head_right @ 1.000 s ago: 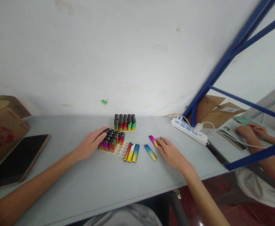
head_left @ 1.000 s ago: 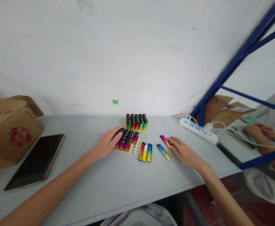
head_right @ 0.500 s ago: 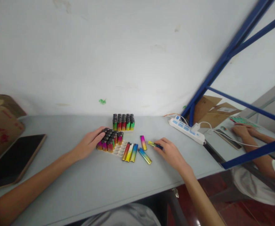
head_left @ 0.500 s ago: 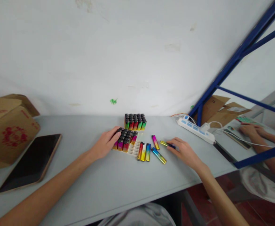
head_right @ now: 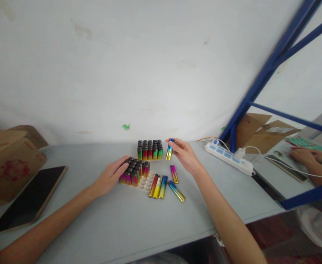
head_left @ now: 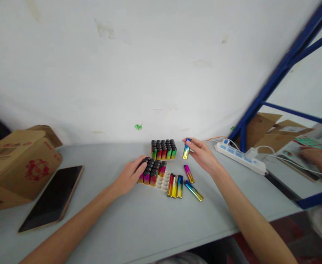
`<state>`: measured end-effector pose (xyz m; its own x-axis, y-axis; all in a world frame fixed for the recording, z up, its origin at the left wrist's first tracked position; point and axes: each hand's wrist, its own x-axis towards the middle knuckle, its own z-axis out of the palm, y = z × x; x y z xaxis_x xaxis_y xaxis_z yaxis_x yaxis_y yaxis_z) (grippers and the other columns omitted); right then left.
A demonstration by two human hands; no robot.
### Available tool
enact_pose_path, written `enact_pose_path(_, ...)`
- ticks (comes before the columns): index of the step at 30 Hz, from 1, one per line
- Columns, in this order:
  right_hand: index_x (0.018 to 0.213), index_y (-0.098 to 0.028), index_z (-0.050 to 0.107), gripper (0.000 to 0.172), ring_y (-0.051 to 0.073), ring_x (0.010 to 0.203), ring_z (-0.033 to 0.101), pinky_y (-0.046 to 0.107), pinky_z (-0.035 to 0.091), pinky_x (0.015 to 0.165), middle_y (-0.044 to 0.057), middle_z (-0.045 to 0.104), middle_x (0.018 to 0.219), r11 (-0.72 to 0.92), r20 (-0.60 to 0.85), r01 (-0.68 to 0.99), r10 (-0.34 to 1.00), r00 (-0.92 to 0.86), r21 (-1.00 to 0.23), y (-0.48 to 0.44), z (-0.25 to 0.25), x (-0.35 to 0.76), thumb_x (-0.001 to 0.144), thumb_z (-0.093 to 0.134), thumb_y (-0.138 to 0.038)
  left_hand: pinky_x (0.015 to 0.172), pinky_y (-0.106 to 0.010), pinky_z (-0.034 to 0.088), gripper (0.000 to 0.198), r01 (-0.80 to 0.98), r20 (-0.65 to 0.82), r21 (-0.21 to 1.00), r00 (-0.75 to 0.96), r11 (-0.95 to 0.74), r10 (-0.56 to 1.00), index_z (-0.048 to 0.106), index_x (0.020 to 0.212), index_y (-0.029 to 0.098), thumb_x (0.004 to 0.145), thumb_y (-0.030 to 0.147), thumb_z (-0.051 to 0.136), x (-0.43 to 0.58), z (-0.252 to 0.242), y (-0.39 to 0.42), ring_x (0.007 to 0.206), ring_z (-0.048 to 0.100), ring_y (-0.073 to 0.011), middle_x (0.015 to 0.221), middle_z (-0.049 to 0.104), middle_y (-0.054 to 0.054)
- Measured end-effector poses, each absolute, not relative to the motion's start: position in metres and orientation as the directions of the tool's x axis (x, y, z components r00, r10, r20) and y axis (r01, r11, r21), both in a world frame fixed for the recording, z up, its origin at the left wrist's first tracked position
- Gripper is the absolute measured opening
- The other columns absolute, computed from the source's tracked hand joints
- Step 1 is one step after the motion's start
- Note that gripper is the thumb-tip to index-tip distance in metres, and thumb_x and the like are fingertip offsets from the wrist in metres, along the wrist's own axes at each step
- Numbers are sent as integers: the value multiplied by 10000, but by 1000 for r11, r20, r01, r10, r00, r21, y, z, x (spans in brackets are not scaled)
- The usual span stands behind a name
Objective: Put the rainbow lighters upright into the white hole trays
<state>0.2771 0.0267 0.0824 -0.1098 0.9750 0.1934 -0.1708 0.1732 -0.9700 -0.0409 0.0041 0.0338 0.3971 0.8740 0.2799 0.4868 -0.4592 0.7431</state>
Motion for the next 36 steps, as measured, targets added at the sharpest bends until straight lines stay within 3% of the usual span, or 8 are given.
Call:
enact_pose_path(4, 1095, -288, 666, 516, 141, 646, 563, 312, 579, 673, -54, 605, 764, 9, 87, -226, 937, -340, -974, 23, 68, 251, 852, 867, -697, 917, -358, 555, 513, 489, 272, 745, 400, -455, 875, 687, 1188, 200, 1099, 594, 371, -41, 32, 5, 1037, 736, -277, 1116, 807, -69)
enact_pose_path(7, 1093, -282, 627, 566, 91, 502, 326, 210, 383, 467, -116, 407, 660, -44, 7, -121, 920, -392, -992, 15, 53, 244, 860, 826, -757, 931, -353, 548, 511, 480, 279, 747, 401, -460, 872, 684, 1209, 197, 1100, 590, 376, -41, 31, 6, 1036, 727, -271, 1116, 800, -65)
enact_pose_path(10, 922, -238, 615, 619, 79, 494, 224, 202, 191, 440, -114, 325, 630, -23, -22, 1, 940, -340, -1000, 9, 41, 240, 884, 722, -847, 919, -346, 540, 522, 481, 273, 748, 404, -457, 873, 688, 1194, 192, 1102, 598, 373, -41, 31, 6, 1018, 720, -268, 1088, 791, -62)
enact_pose_path(15, 590, -248, 422, 766, 97, 490, 281, 268, 199, 466, -70, 313, 519, 91, 61, 173, 984, -170, -981, 5, 32, 232, 900, 582, -930, 912, -338, 540, 527, 469, 283, 752, 403, -463, 870, 692, 1218, 186, 1103, 597, 384, -42, 32, 5, 996, 716, -260, 1067, 779, -53)
enact_pose_path(19, 584, -255, 419, 764, 113, 502, 327, 281, 238, 486, -55, 362, 509, 155, 127, 232, 983, -132, -960, 4, 32, 230, 890, 592, -932, 924, -335, 543, 523, 463, 287, 756, 402, -463, 870, 695, 1252, 186, 1112, 586, 389, -42, 31, 5, 1009, 719, -257, 1072, 781, -48)
enact_pose_path(24, 549, -257, 444, 758, 119, 491, 323, 292, 248, 501, -54, 342, 501, 129, 102, 170, 982, -156, -977, 2, 38, 230, 926, 508, -913, 924, -337, 548, 536, 473, 294, 746, 399, -469, 869, 702, 1268, 181, 1109, 587, 390, -42, 30, 6, 1008, 726, -260, 1080, 790, -56)
enact_pose_path(32, 533, -274, 417, 518, 138, 480, 347, 318, 269, 542, -44, 346, 456, 106, 74, 245, 988, -136, -964, 0, 37, 226, 951, 394, -579, 916, -343, 558, 546, 502, 282, 732, 394, -461, 875, 711, 1266, 190, 1105, 595, 382, -42, 33, 5, 1008, 728, -268, 1077, 798, -58)
enact_pose_path(36, 546, -275, 419, 482, 146, 507, 360, 317, 264, 556, -42, 345, 470, 107, 79, 276, 991, -112, -955, 1, 34, 226, 942, 385, -547, 935, -341, 558, 543, 492, 283, 738, 396, -463, 873, 708, 1279, 187, 1108, 589, 386, -42, 34, 5, 1014, 725, -267, 1095, 799, -61)
